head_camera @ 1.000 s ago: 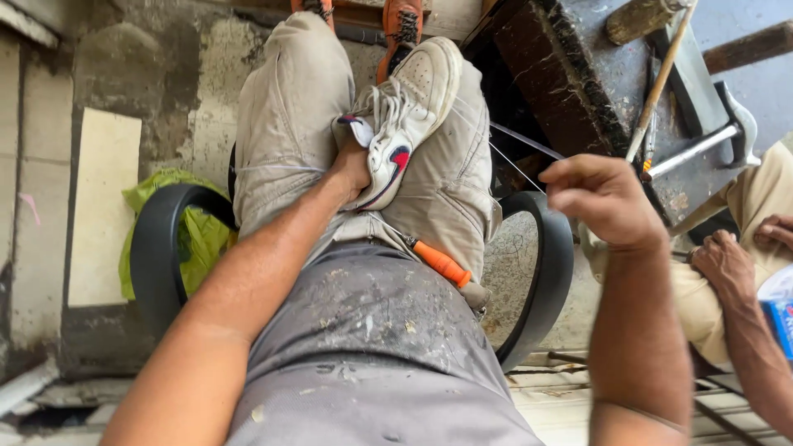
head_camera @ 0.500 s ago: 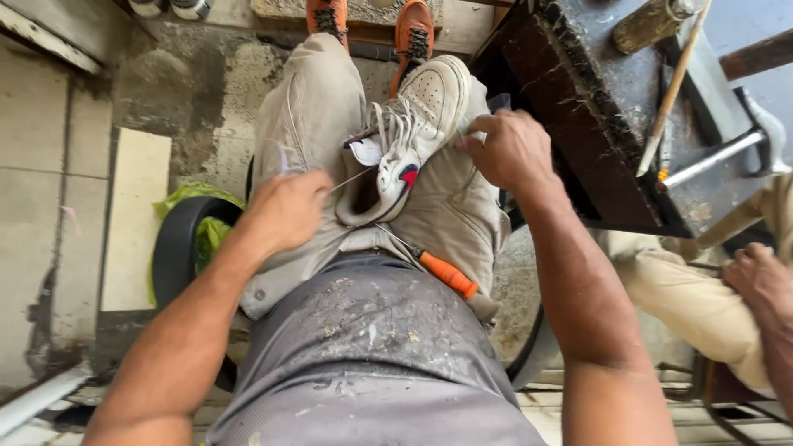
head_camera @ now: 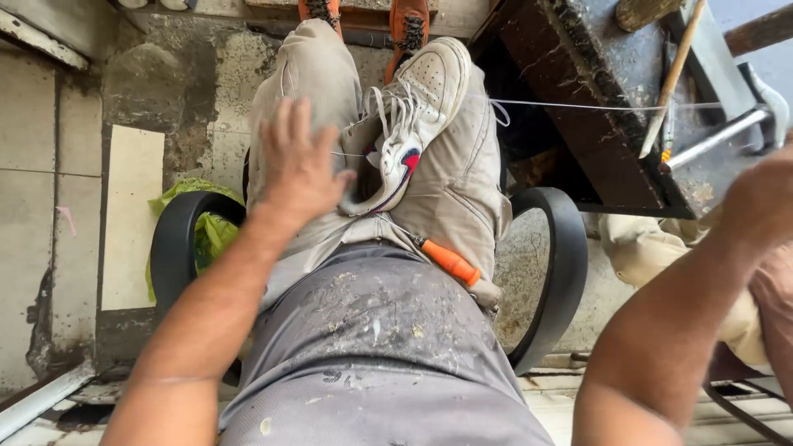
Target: Hand-stitching the sole of a white sneaker using a needle and thread
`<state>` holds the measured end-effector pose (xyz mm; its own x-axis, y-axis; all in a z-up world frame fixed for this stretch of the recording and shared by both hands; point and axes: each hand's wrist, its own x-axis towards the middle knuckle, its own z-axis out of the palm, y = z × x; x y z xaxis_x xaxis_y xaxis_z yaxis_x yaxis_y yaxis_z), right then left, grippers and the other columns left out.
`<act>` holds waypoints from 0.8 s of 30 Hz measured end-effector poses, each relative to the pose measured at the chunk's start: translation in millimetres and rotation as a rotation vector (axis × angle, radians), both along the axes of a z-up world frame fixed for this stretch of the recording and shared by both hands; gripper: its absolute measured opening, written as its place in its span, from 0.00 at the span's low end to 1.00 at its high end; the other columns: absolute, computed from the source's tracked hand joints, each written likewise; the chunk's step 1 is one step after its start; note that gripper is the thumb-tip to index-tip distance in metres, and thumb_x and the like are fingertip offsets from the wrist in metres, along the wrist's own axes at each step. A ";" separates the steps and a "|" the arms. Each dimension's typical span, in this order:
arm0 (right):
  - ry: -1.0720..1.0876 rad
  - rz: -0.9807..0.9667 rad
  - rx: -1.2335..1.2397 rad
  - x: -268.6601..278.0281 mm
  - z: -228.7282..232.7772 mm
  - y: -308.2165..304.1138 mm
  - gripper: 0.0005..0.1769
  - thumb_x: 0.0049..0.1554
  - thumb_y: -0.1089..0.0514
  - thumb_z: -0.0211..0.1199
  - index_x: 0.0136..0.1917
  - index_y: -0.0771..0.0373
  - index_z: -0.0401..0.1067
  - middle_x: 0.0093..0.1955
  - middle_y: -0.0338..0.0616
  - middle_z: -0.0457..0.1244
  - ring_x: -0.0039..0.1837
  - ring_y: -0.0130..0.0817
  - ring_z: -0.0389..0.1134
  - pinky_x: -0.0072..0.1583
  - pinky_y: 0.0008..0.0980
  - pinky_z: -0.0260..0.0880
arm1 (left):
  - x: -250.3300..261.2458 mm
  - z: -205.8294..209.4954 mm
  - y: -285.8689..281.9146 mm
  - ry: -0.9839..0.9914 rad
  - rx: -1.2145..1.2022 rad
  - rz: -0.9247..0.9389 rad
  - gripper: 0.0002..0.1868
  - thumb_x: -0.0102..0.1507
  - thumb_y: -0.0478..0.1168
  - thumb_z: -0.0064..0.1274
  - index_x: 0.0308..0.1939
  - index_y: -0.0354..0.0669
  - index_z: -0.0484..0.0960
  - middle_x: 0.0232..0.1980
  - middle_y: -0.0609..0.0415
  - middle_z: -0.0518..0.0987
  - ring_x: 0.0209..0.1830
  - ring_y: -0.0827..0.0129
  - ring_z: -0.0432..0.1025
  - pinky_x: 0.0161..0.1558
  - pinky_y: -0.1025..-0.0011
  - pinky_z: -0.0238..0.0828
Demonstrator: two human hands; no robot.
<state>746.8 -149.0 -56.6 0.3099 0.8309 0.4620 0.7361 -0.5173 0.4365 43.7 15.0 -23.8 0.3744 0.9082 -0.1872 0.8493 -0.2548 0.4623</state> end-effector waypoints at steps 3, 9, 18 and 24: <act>0.809 0.316 0.795 -259.3 114.7 66.4 0.17 0.68 0.63 0.74 0.49 0.64 0.64 0.52 0.60 0.70 0.50 0.42 0.75 0.46 0.34 0.80 | 16.8 -37.6 -7.4 0.095 0.277 -0.065 0.15 0.73 0.43 0.39 0.44 0.40 0.81 0.80 0.28 0.54 0.81 0.33 0.42 0.76 0.35 0.28; 1.334 0.311 -0.238 -409.1 97.7 141.2 0.53 0.54 0.44 0.74 0.78 0.60 0.43 0.77 0.58 0.57 0.75 0.60 0.58 0.71 0.64 0.56 | 3.7 -0.5 -26.5 -0.474 0.378 -0.267 0.19 0.65 0.44 0.52 0.20 0.42 0.77 0.66 0.36 0.74 0.69 0.45 0.62 0.72 0.42 0.52; 1.289 0.171 0.079 -411.5 25.6 155.9 0.51 0.34 0.17 0.74 0.56 0.50 0.63 0.42 0.36 0.63 0.43 0.30 0.64 0.44 0.39 0.65 | -60.0 2.9 -70.4 -0.988 -0.401 -0.033 0.21 0.72 0.47 0.41 0.24 0.51 0.61 0.25 0.66 0.55 0.25 0.77 0.49 0.30 0.72 0.46; 1.608 0.314 0.202 -402.2 -0.8 174.1 0.40 0.34 0.48 0.95 0.32 0.49 0.57 0.34 0.25 0.56 0.38 0.20 0.50 0.36 0.23 0.51 | -119.4 -8.0 -124.9 -0.828 -0.455 0.140 0.22 0.70 0.41 0.42 0.21 0.46 0.59 0.22 0.62 0.57 0.23 0.75 0.51 0.27 0.72 0.48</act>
